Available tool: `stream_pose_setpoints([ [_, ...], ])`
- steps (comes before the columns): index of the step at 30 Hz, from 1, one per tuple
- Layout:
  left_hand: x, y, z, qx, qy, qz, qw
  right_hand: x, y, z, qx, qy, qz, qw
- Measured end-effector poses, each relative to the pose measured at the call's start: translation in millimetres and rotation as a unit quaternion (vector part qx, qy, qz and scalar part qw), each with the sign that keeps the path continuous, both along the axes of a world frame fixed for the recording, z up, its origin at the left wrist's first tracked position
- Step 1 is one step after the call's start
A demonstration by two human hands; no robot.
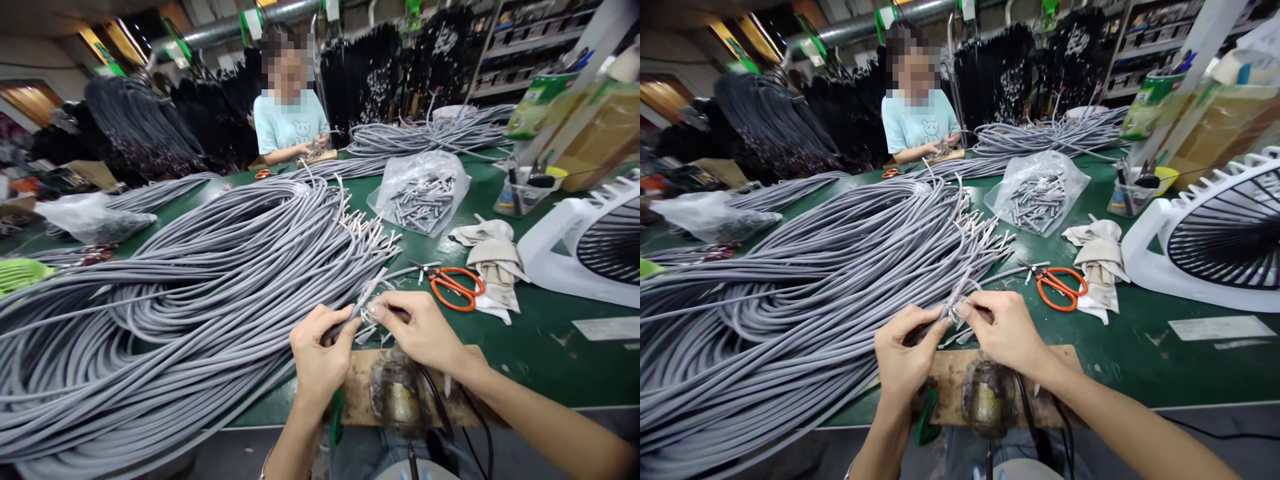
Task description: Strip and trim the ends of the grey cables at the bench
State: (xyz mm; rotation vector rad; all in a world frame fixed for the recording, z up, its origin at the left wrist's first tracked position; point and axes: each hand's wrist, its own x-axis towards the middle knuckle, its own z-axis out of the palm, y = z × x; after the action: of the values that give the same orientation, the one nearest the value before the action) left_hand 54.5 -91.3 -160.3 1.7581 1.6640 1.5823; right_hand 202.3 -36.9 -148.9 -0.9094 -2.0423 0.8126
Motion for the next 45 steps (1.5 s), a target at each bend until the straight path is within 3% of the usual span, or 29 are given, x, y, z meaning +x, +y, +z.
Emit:
stream_pose_setpoints([
  [3, 3, -1, 1.0, -0.007, 0.015, -0.014, 1.000, -4, 3, 2.7, -0.175, 0.099, 0.091, 0.975],
  [6, 6, -1, 2.7, -0.007, 0.010, -0.009, 1.000, -6, 3, 4.3, -0.228, 0.164, 0.093, 0.955],
  [11, 8, -2, 2.9, 0.011, 0.005, -0.004, 1.000, -4, 1, 2.0, -0.230, 0.217, 0.054, 0.947],
  [17, 10, -5, 2.4, -0.024, -0.038, 0.008, 0.999, -3, 1, 1.8, -0.223, 0.234, 0.061, 0.944],
  [20, 11, -7, 2.3, -0.024, -0.048, 0.002, 0.999, -1, 1, 4.1, -0.176, 0.192, 0.067, 0.963],
  [25, 10, -6, 5.3, 0.004, 0.017, -0.030, 0.999, 2, -3, 4.3, -0.049, 0.080, 0.024, 0.995],
  [31, 4, 0, 9.9, -0.070, 0.001, -0.112, 0.991, 1, -5, 1.7, 0.010, 0.030, -0.032, 0.999],
  [37, 1, 4, 7.4, -0.058, -0.065, -0.207, 0.974, -2, -4, 2.4, -0.058, 0.050, -0.052, 0.996],
  [45, -1, 2, 1.4, -0.038, -0.121, -0.229, 0.965, -7, -2, 4.6, -0.204, 0.190, -0.004, 0.960],
])
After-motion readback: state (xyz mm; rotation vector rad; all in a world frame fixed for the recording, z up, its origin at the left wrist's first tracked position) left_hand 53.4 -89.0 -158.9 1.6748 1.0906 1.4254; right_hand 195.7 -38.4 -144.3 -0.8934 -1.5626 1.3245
